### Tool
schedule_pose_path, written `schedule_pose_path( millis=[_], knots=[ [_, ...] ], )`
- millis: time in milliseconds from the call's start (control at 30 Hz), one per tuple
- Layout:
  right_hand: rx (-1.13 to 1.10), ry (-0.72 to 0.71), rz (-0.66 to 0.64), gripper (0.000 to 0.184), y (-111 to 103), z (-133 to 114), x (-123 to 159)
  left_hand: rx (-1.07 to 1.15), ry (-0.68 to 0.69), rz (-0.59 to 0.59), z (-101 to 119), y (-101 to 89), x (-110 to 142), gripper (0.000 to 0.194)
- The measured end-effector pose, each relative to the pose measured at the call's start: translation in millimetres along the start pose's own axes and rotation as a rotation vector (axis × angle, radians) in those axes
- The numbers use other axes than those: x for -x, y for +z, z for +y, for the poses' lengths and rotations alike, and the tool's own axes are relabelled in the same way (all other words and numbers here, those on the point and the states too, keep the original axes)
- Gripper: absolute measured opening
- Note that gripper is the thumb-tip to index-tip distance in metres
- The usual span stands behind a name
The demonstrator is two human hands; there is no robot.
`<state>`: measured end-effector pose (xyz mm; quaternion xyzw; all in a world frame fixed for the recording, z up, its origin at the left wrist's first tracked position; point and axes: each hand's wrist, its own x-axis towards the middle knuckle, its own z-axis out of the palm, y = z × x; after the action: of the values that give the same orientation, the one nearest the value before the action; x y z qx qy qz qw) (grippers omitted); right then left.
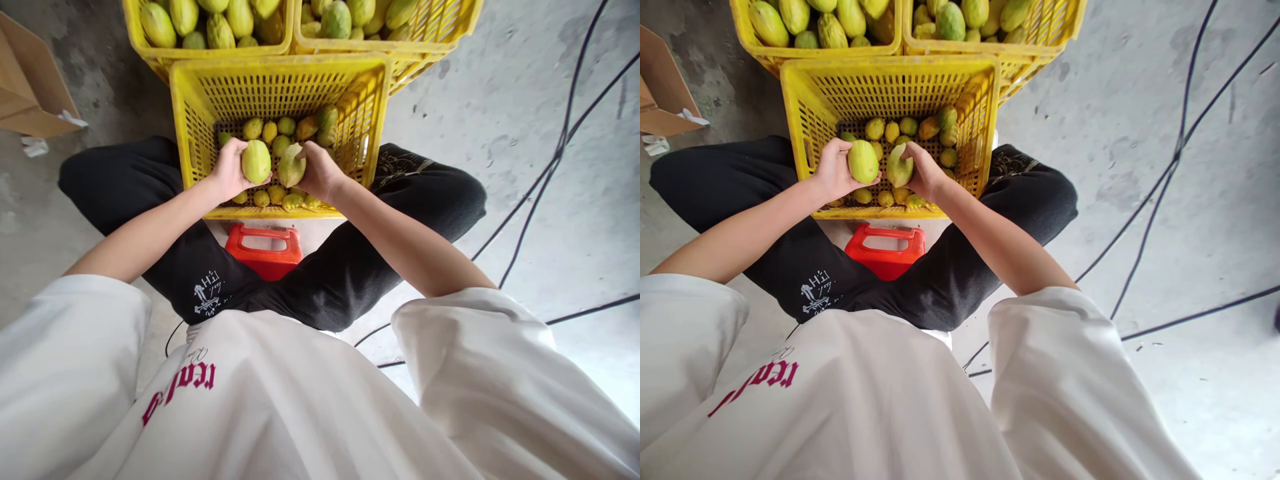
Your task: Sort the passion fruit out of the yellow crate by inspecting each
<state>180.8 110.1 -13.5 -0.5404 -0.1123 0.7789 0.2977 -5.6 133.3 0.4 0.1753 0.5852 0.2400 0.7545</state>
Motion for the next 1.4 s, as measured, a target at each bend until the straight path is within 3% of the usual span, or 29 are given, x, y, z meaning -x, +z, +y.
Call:
schedule_pose_path(
  millis=[133, 267, 400, 567, 667, 833, 1000, 1167, 1333, 1400],
  knots=[
    [0.007, 0.007, -0.027, 0.018, 1.4, 3.1, 5.0, -0.011, 0.001, 0.006, 0.8, 3.3, 2.2, 0.028],
    [0.018, -0.025, -0.021, 0.029, -0.8, 3.9, 7.3, -0.119, 0.038, -0.02, -7.1, -4.2, -4.4, 0.012],
    [0.021, -0.046, 0.02, 0.033, -3.6, 3.1, 5.2, -0.133, 0.066, -0.018, -13.0, -11.5, -12.3, 0.02],
    [0.018, -0.022, 0.043, 0.013, -6.1, 0.4, -1.8, -0.124, 0.053, 0.006, -9.9, -13.2, -13.6, 0.031],
    [-0.021, 0.005, -0.031, 0.02, -10.9, 2.3, -11.0, -0.074, 0.023, 0.024, -5.7, -14.0, -13.2, 0.028],
    [0.013, -0.071, -0.099, 0.02, -17.3, 10.6, -21.2, 0.056, -0.004, 0.0, -3.6, -16.7, -15.5, 0.032],
    [-0.035, -0.074, -0.061, 0.027, -16.9, 12.1, -17.7, 0.11, 0.02, -0.002, -7.8, -16.6, -16.9, 0.019],
    [-0.028, -0.103, -0.007, 0.032, -15.4, 9.3, -15.0, 0.046, 0.067, 0.003, -11.6, -18.0, -15.8, 0.021],
    [-0.146, -0.083, -0.006, 0.008, -9.4, 1.7, -13.7, 0.063, 0.037, -0.014, -7.1, -17.6, -13.1, 0.019],
    [-0.176, -0.01, 0.014, 0.012, -6.0, -0.2, -14.1, 0.071, 0.013, -0.038, -6.2, -16.1, -11.8, 0.025]
  ],
)
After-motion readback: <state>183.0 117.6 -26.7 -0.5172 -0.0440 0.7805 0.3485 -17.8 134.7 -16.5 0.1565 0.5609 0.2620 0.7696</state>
